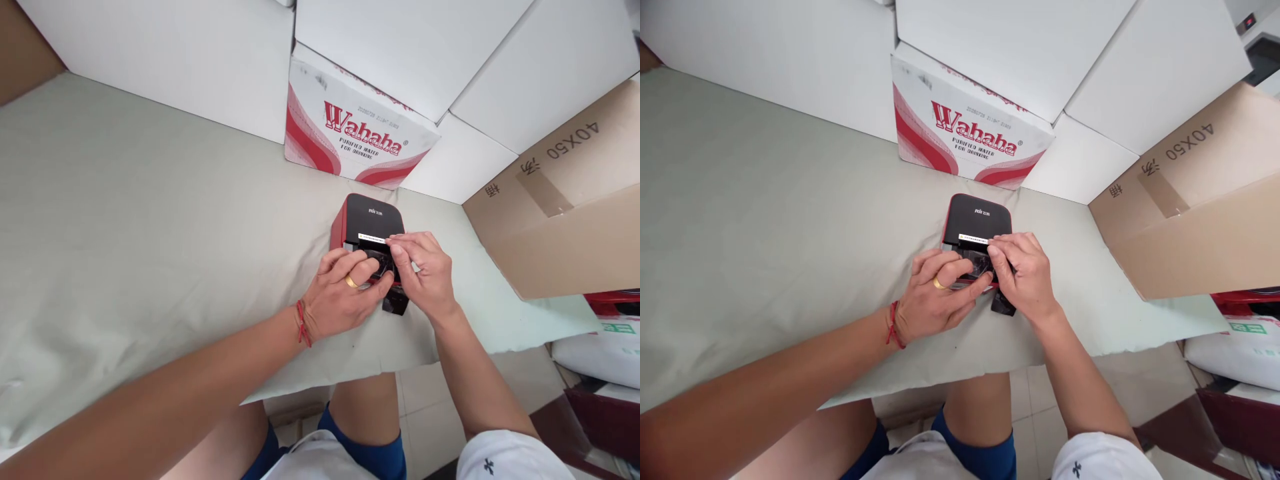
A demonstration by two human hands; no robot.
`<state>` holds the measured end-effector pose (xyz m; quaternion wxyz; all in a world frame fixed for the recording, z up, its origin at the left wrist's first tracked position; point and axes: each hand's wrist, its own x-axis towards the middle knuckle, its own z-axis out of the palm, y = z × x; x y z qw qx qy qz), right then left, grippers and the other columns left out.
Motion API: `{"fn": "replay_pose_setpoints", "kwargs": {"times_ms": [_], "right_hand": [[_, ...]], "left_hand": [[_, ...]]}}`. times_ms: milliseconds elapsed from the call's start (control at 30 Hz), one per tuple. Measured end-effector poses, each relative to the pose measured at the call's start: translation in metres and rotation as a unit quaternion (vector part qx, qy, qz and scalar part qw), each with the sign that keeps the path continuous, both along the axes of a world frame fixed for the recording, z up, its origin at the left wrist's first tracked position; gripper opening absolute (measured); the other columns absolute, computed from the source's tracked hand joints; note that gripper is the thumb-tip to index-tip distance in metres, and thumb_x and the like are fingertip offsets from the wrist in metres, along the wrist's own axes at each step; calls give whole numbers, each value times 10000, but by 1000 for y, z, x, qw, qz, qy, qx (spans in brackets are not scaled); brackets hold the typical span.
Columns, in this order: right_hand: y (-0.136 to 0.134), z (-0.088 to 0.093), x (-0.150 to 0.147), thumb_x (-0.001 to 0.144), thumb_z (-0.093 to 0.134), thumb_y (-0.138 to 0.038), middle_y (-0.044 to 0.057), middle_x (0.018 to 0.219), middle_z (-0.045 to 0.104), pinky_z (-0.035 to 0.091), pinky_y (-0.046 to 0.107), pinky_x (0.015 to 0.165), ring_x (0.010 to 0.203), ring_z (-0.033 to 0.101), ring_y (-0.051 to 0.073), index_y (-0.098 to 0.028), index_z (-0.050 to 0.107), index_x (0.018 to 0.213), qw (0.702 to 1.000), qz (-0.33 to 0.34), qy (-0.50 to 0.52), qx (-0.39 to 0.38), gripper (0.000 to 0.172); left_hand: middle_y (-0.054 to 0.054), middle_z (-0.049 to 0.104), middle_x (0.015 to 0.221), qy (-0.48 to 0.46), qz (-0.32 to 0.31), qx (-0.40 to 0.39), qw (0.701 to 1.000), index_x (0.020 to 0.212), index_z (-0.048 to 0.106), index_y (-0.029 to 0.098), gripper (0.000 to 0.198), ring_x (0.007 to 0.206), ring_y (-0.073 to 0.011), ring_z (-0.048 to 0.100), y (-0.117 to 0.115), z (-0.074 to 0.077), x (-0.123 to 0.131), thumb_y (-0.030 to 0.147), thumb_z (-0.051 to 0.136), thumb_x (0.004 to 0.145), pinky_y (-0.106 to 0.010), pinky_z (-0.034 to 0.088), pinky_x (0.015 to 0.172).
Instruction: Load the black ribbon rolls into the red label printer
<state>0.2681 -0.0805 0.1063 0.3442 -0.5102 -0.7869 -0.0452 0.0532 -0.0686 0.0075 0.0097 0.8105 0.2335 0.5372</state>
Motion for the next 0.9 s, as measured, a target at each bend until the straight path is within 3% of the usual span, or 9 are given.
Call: {"fn": "replay_pose_setpoints", "kwargs": {"times_ms": [133, 233, 300, 400, 500, 633, 700, 800, 900], "right_hand": [[0, -11, -6, 1276, 559, -506, 106, 1098, 920, 682, 499, 990, 1038, 831, 271, -279, 928, 1035, 999, -38, 11, 4, 496], [3, -17, -8, 1271, 542, -520, 101, 1049, 905, 676, 523, 1013, 1020, 822, 277, -283, 898, 959, 998, -33, 45, 7, 529], [4, -19, -8, 1271, 535, -513, 95, 1040, 902, 679, 533, 1025, 1029, 827, 281, -290, 898, 960, 998, -25, 63, 14, 527], [5, -24, -10, 1263, 557, -483, 90, 1009, 892, 681, 528, 992, 1010, 824, 280, -294, 913, 973, 996, -18, 83, 33, 496], [5, -32, -13, 1257, 550, -470, 91, 996, 884, 684, 558, 1015, 1012, 822, 293, -303, 928, 981, 992, -27, 112, 51, 497], [0, -43, -13, 1251, 516, -446, 94, 1078, 896, 687, 601, 1105, 1077, 826, 308, -318, 944, 1063, 988, -27, 127, 79, 485], [-5, -47, -12, 1237, 518, -444, 99, 1070, 885, 694, 600, 1076, 1078, 815, 317, -329, 941, 1061, 990, -20, 105, 92, 471], [-12, -49, -10, 1209, 528, -452, 106, 1014, 866, 678, 602, 978, 1026, 784, 334, -355, 938, 1014, 993, 3, 63, 102, 464], [-16, -49, -10, 1193, 567, -413, 87, 984, 873, 651, 567, 870, 951, 761, 315, -369, 944, 1024, 990, 34, 61, 120, 416]], "left_hand": [[-44, 902, 1416, -18, -7, -55, 998, 1528, 797, 450, 510, 1476, -330, 788, 6, -3, -4, 251, 734, 1063, -588, 506, 1347], [-83, 882, 1521, -51, -21, -126, 991, 1658, 720, 380, 544, 1560, -361, 776, 18, 0, -15, 354, 675, 1116, -628, 448, 1440], [-96, 889, 1529, -78, -48, -180, 979, 1717, 655, 333, 529, 1499, -330, 818, 29, 5, -24, 383, 579, 1196, -616, 431, 1472], [-99, 918, 1430, -113, -99, -238, 960, 1692, 666, 304, 478, 1362, -302, 864, 40, 12, -32, 423, 518, 1253, -578, 530, 1399], [-116, 898, 1413, -138, -138, -289, 937, 1595, 733, 290, 426, 1347, -314, 849, 44, 15, -33, 443, 564, 1235, -535, 639, 1258], [-103, 862, 1395, -183, -174, -341, 906, 1518, 755, 301, 378, 1385, -317, 808, 45, 12, -33, 433, 687, 1170, -540, 622, 1302], [-101, 805, 1560, -201, -171, -368, 891, 1593, 700, 338, 510, 1566, -350, 727, 50, 7, -34, 506, 772, 1117, -586, 537, 1425], [-60, 546, 1932, -195, -164, -433, 865, 1757, 537, 433, 840, 1904, -411, 388, 61, -2, -37, 609, 876, 1009, -684, 302, 1584], [-19, 334, 2074, -207, -193, -491, 824, 1850, 401, 491, 1067, 1996, -425, 167, 70, -10, -36, 580, 929, 927, -730, 225, 1607]]}}
